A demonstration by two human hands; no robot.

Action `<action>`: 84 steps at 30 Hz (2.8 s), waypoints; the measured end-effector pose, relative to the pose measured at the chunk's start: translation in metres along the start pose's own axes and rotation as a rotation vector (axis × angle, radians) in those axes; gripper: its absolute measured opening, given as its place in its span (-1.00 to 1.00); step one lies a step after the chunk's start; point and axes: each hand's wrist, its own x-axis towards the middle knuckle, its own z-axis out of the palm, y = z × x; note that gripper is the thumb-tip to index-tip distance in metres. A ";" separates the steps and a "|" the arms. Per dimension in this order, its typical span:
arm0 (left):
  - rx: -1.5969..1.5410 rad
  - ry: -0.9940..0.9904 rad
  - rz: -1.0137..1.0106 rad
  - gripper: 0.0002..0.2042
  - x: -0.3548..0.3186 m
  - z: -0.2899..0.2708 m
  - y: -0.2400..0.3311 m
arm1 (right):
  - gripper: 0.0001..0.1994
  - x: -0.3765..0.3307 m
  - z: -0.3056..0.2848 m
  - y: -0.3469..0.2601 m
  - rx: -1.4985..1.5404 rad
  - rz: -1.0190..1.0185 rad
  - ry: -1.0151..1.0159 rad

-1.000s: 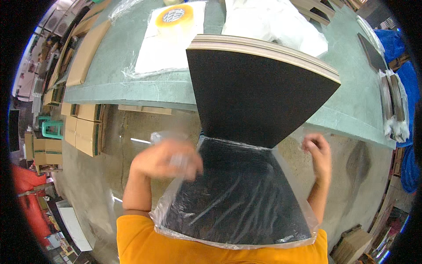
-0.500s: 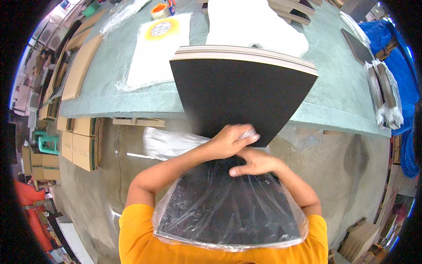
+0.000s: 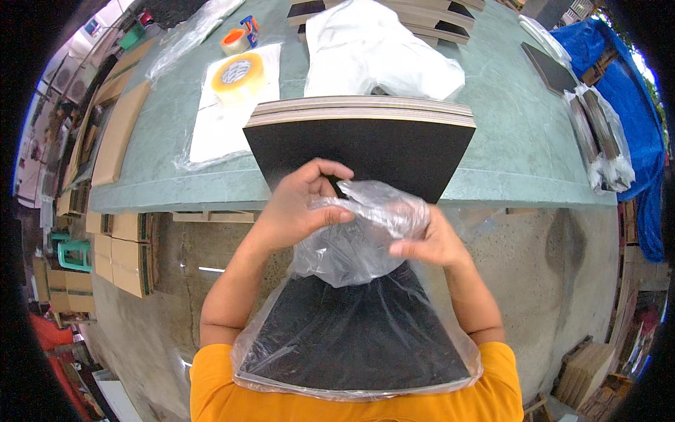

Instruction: The person wraps individual flat rectangular panels in plastic film by hand. They pull a panel from a stack, place it on the work surface, wrap the plastic sheet around it, and smooth the film over the edges.

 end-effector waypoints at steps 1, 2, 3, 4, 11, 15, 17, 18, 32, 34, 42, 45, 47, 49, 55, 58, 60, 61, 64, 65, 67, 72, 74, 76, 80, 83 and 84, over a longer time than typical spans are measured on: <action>0.022 -0.038 -0.043 -0.58 0.000 0.000 -0.002 | -0.73 0.001 -0.008 0.000 0.061 -0.002 0.073; 0.067 -0.020 -0.072 -0.60 -0.002 -0.001 -0.003 | -0.74 0.003 -0.014 -0.001 0.121 -0.006 0.145; 0.113 0.002 -0.101 -0.61 -0.003 -0.003 -0.004 | -0.83 0.008 -0.010 -0.013 0.175 -0.060 0.160; 0.160 0.025 -0.130 -0.62 -0.004 -0.005 -0.004 | -0.85 0.007 -0.009 -0.018 0.089 -0.034 0.165; 0.712 0.381 0.301 -0.77 -0.007 -0.002 0.015 | -0.87 0.000 -0.014 -0.027 -0.213 0.142 0.225; 0.371 -0.035 0.102 -0.86 -0.012 0.017 0.047 | -0.77 0.007 0.006 -0.029 0.060 0.036 0.103; 0.162 -0.062 0.060 -0.85 -0.008 0.042 0.035 | -0.75 0.016 0.016 -0.011 0.321 -0.012 0.114; 0.059 -0.073 0.041 -0.85 -0.007 0.047 0.025 | -0.74 0.021 0.018 -0.006 0.452 -0.037 0.117; 0.192 0.019 0.045 -0.86 -0.016 0.036 0.041 | -0.81 0.027 0.038 -0.022 0.171 0.012 0.195; 0.122 0.009 0.024 -0.84 -0.012 0.036 0.037 | -0.77 0.028 0.035 -0.018 0.282 -0.011 0.220; 0.050 0.085 -0.064 -0.82 -0.023 0.021 0.024 | -0.82 0.025 0.026 -0.012 0.139 0.001 0.187; 0.005 0.014 0.001 -0.82 -0.014 0.043 0.024 | -0.65 0.033 0.048 -0.014 0.150 -0.071 0.300; -0.069 -0.024 -0.064 -0.83 -0.017 0.036 0.020 | -0.55 0.032 0.036 -0.013 0.113 0.019 0.326; -0.109 -0.045 -0.093 -0.85 -0.018 0.031 0.017 | -0.40 0.032 0.040 -0.020 0.007 0.099 0.405; -0.093 0.001 -0.032 -0.81 -0.017 0.040 0.012 | -0.40 0.037 0.050 -0.012 -0.185 -0.005 0.500; -0.039 0.004 -0.014 -0.81 -0.016 0.041 0.014 | -0.40 0.039 0.048 -0.009 -0.144 -0.022 0.470; -0.085 -0.013 -0.034 -0.83 -0.017 0.035 0.011 | -0.40 0.038 0.048 -0.013 -0.052 0.040 0.522; -0.075 -0.007 -0.059 -0.82 -0.017 0.033 0.012 | -0.40 0.038 0.047 -0.014 0.028 0.079 0.562; -0.024 0.026 -0.113 -0.81 -0.019 0.027 0.013 | -0.46 0.034 0.039 -0.015 0.240 0.096 0.530; 0.006 0.045 -0.115 -0.82 -0.022 0.025 0.012 | -0.48 0.034 0.036 -0.019 0.280 0.090 0.458; 0.298 0.086 -0.053 -0.85 -0.031 0.002 0.001 | -0.56 0.023 0.014 -0.017 0.478 -0.020 0.249; 0.695 0.914 0.203 -0.84 -0.040 -0.061 0.024 | -0.73 0.006 0.020 -0.036 0.162 -0.026 0.085; 0.691 0.705 0.361 -0.85 -0.033 -0.027 0.040 | -0.81 0.013 0.035 -0.046 -0.021 0.016 0.001; 0.675 -0.059 0.176 -0.84 -0.040 0.027 0.032 | -0.77 0.017 0.027 -0.053 -0.107 -0.467 0.087; 0.300 -0.219 0.066 -0.85 -0.037 0.011 0.058 | -0.66 0.024 0.038 -0.085 -0.462 -0.591 0.217; 0.256 -0.207 0.115 -0.84 -0.027 0.002 0.053 | -0.80 0.025 0.016 -0.068 -0.430 -0.277 0.039; 0.287 -0.238 0.149 -0.84 -0.023 0.002 0.047 | -0.80 0.019 0.011 -0.056 -0.295 -0.122 -0.079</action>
